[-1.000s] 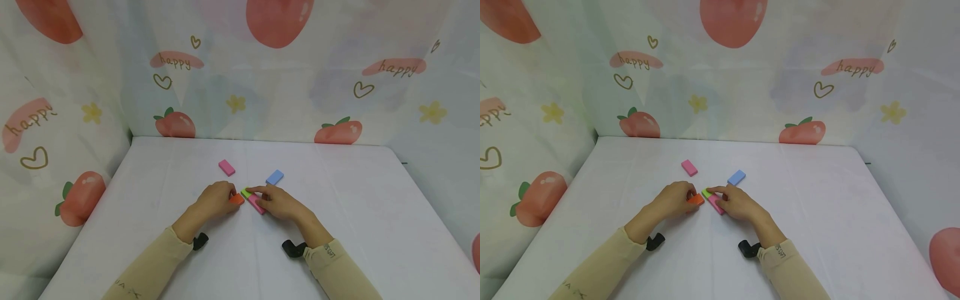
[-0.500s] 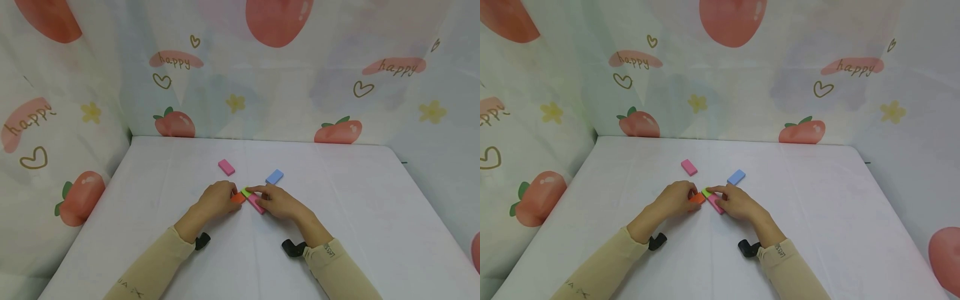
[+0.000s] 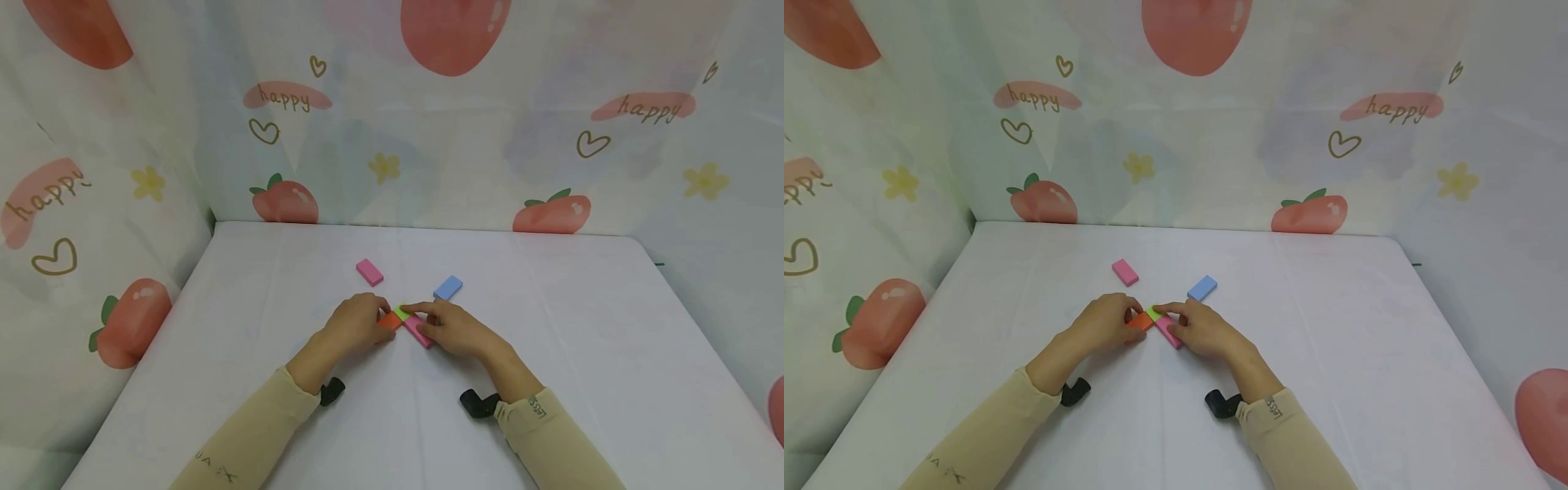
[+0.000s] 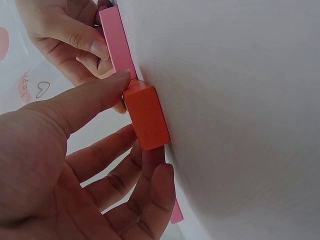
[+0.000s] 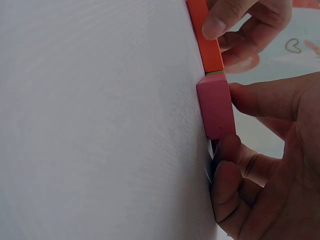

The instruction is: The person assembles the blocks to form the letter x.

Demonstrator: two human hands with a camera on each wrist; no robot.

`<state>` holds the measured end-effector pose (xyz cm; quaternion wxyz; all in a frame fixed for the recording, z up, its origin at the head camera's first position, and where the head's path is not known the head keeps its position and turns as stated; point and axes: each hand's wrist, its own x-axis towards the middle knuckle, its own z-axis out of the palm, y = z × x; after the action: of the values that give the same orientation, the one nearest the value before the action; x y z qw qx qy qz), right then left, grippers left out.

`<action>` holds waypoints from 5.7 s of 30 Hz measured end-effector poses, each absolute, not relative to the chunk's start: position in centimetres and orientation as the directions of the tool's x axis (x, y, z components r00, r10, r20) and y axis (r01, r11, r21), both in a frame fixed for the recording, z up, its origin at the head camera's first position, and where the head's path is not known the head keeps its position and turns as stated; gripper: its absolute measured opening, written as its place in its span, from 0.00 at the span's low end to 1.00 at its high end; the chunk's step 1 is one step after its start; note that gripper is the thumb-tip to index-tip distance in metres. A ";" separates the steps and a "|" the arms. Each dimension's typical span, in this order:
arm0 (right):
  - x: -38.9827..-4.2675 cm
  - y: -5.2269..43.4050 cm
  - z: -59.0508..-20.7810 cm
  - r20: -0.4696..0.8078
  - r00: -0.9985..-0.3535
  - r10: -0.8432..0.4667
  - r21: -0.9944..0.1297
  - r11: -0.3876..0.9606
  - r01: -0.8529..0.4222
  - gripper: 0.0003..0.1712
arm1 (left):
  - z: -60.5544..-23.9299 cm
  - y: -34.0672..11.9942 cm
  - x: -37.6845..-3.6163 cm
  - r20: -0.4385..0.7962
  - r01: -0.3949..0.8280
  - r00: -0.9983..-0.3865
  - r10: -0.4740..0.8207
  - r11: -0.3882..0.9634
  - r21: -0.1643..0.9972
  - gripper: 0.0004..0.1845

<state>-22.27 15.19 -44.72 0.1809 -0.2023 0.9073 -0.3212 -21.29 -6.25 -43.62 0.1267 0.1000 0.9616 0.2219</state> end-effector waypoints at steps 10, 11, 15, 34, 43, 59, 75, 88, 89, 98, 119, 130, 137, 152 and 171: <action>-22.4 15.2 -44.7 -0.200 -0.850 -0.487 -0.660 0.709 -0.250 0.24 | -43.6 -6.3 -21.4 -0.199 0.145 -0.943 0.265 0.870 0.472 0.22; -22.4 15.2 -44.7 -0.199 -0.850 -0.488 -0.661 0.707 -0.251 0.24 | -43.7 -6.3 -21.4 -0.199 0.145 -0.943 0.265 0.869 0.473 0.22; -22.4 15.2 -44.6 -0.199 -0.850 -0.488 -0.661 0.707 -0.251 0.24 | -43.7 -6.3 -21.4 -0.201 0.143 -0.943 0.266 0.868 0.476 0.22; -22.4 15.5 -44.6 -0.206 -0.850 -0.485 -0.649 0.717 -0.252 0.23 | -44.0 -6.4 -21.5 -0.152 0.153 -0.953 0.261 0.851 0.503 0.23; -22.3 15.4 -44.5 -0.220 -0.850 -0.479 -0.645 0.725 -0.241 0.24 | -44.2 -6.6 -21.5 -0.098 0.181 -0.954 0.282 0.807 0.562 0.12; -22.7 15.3 -44.7 -0.209 -0.839 -0.503 -0.677 0.693 -0.247 0.24 | -45.2 -7.4 -22.1 -0.128 0.133 -0.949 0.288 0.733 0.667 0.10; -22.4 15.1 -44.7 -0.190 -0.848 -0.494 -0.689 0.683 -0.243 0.22 | -45.9 -7.9 -21.9 -0.138 0.104 -0.948 0.288 0.687 0.719 0.11; -22.0 15.7 -44.4 -0.180 -0.875 -0.450 -0.694 0.688 -0.212 0.20 | -46.1 -7.5 -21.9 -0.138 0.097 -0.949 0.285 0.677 0.729 0.09; -22.1 15.7 -44.4 -0.179 -0.873 -0.453 -0.689 0.691 -0.217 0.20 | -46.2 -7.5 -21.9 -0.139 0.094 -0.950 0.280 0.679 0.728 0.09; -22.4 16.8 -43.7 -0.202 -0.884 -0.421 -0.677 0.712 -0.185 0.20 | -46.2 -7.5 -22.0 -0.132 0.106 -0.949 0.288 0.681 0.725 0.09; -23.6 18.4 -43.3 -0.046 -0.914 -0.404 -0.632 0.720 -0.287 0.20 | -46.1 -7.6 -22.2 -0.140 0.112 -0.941 0.308 0.674 0.731 0.09; -24.4 19.5 -42.2 -0.001 -0.912 -0.410 -0.585 0.740 -0.332 0.20 | -46.1 -7.5 -22.1 -0.167 0.061 -0.950 0.265 0.679 0.731 0.09; -25.3 20.2 -42.2 0.013 -0.908 -0.419 -0.541 0.761 -0.359 0.19 | -46.1 -7.6 -22.2 -0.147 0.084 -0.949 0.279 0.673 0.735 0.09; -26.8 20.6 -42.6 -0.003 -0.891 -0.453 -0.483 0.781 -0.396 0.21 | -46.2 -7.6 -22.2 -0.139 0.102 -0.947 0.290 0.681 0.725 0.09; -29.1 20.7 -43.2 -0.044 -0.832 -0.554 -0.461 0.750 -0.474 0.23 | -46.0 -7.5 -22.4 -0.153 0.085 -0.948 0.279 0.686 0.722 0.09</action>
<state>-29.12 20.66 -43.25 0.0894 -0.2760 0.9310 -0.2213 -22.35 -7.50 -46.01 0.1265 0.1000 0.9094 0.3833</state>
